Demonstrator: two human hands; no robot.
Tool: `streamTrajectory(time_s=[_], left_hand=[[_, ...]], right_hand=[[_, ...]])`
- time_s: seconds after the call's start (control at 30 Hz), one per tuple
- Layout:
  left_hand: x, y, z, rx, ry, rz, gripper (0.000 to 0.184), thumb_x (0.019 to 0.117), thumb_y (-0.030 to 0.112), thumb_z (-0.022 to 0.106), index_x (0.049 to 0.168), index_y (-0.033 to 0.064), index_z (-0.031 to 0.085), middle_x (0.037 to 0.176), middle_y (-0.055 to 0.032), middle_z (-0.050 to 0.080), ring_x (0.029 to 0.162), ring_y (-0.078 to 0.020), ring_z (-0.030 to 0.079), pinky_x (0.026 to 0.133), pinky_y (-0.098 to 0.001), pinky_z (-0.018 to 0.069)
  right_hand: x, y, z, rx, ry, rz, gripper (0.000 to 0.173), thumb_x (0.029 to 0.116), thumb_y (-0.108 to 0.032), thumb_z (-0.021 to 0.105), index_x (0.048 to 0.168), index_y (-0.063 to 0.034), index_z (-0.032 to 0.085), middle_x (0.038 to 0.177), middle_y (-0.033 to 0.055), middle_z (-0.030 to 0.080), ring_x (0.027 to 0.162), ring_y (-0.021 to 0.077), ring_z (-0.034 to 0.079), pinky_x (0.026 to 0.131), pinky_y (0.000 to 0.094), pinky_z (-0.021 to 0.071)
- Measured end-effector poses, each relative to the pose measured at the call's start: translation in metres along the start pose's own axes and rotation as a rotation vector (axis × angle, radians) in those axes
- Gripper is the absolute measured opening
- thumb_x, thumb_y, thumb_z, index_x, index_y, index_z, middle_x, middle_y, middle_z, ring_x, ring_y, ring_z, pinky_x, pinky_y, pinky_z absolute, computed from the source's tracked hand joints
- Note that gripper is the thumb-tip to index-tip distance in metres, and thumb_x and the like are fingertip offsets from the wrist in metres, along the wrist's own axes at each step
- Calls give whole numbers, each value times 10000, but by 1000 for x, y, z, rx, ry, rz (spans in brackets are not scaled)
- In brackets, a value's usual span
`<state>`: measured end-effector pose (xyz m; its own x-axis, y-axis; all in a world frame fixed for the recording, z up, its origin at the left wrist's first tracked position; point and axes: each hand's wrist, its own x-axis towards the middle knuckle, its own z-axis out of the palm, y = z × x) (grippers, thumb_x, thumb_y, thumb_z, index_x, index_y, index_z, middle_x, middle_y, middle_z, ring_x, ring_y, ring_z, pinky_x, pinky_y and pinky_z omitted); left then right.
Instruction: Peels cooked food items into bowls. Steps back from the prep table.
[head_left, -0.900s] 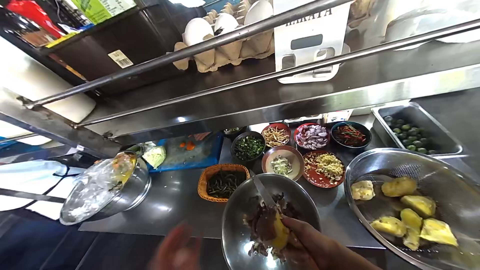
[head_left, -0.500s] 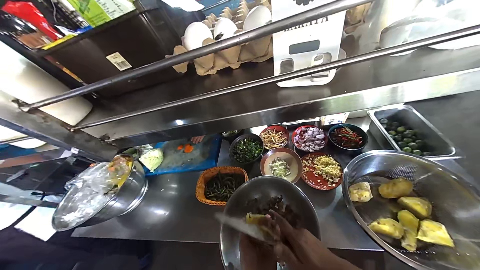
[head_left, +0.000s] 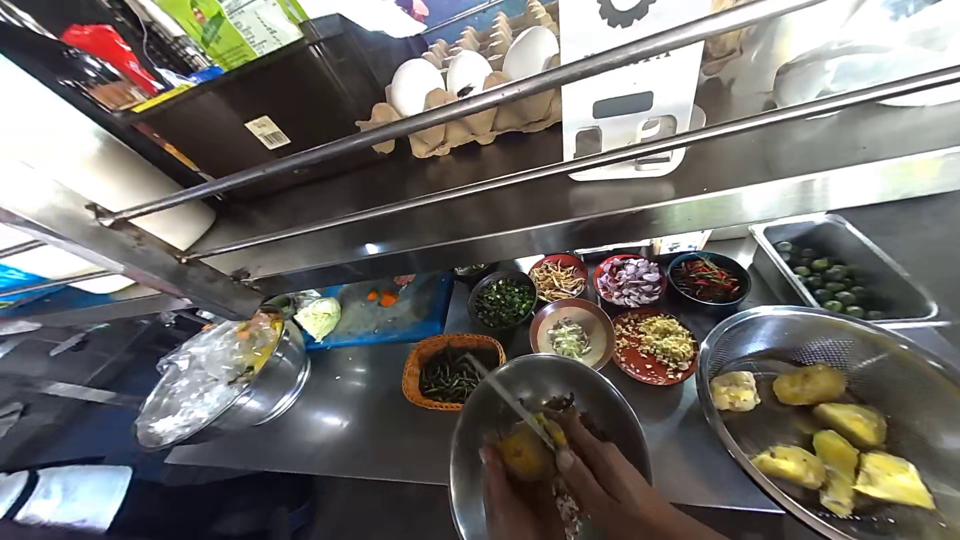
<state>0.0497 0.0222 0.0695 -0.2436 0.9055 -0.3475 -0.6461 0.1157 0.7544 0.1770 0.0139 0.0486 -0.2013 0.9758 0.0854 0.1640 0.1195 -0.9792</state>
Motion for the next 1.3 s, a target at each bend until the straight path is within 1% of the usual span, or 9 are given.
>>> streamTrajectory(time_s=[0.17,0.33,0.53,0.67,0.83,0.93,1.03,1.13,1.3], left_hand=[[-3,0,2,53,-42,54,499,1101,475,271,1316,85,496,1066,-49,691,954,-126,703,831,-338,608],[2,4,0,-52,-7,-163,573,1071,573,282,1286,104,533,1054,-104,697,880,-217,717,729,-404,622],[9,3,-1,39,81,-223,525,1092,515,272,1221,101,569,981,-99,701,789,-197,714,618,-370,610],[10,5,-3,-82,64,-343,514,1093,482,221,1188,90,540,953,-96,682,812,-203,698,678,-377,597],[-10,20,13,-174,41,-303,559,1077,481,177,1114,85,569,904,-106,681,827,-221,697,702,-438,602],[-13,22,11,-262,-48,-304,671,1046,611,172,1155,91,582,972,-119,688,901,-244,701,756,-456,599],[-12,17,11,-290,-76,-366,672,1003,682,236,1005,142,636,874,-65,728,818,-199,729,714,-414,619],[-5,15,12,-354,-115,-405,652,943,718,424,1122,128,637,1008,-99,722,939,-238,719,798,-457,608],[-1,21,15,-316,-60,-400,711,908,756,427,1143,109,606,981,-117,718,889,-247,726,721,-448,618]], right_hand=[[0,-10,9,-224,2,-37,712,1066,-584,325,1531,-57,435,779,114,676,652,266,673,617,518,573],[8,7,12,360,16,203,439,1101,-435,366,1277,-100,590,814,23,606,650,121,589,597,309,535],[1,4,13,393,-57,165,521,1098,-453,349,1490,-127,453,884,31,637,633,113,569,572,299,515],[-4,1,12,-52,-64,-7,695,1076,-518,357,1571,-31,334,925,130,700,739,226,690,709,465,595],[-12,-17,11,-522,-72,-69,825,1040,-596,393,1601,-3,266,745,115,683,616,316,685,567,542,568],[-11,-11,12,-651,58,-223,769,1041,-582,410,1566,-23,363,692,78,663,535,271,656,476,480,547],[-6,0,15,-640,191,-317,617,1069,-524,374,1440,-65,553,957,110,757,682,241,731,545,436,591],[1,2,9,-331,208,-230,590,1082,-527,364,1272,-45,645,898,97,713,734,201,703,631,423,598],[-8,-3,4,-239,57,-132,795,1056,-617,319,1525,18,412,825,122,698,669,242,688,620,496,591]])
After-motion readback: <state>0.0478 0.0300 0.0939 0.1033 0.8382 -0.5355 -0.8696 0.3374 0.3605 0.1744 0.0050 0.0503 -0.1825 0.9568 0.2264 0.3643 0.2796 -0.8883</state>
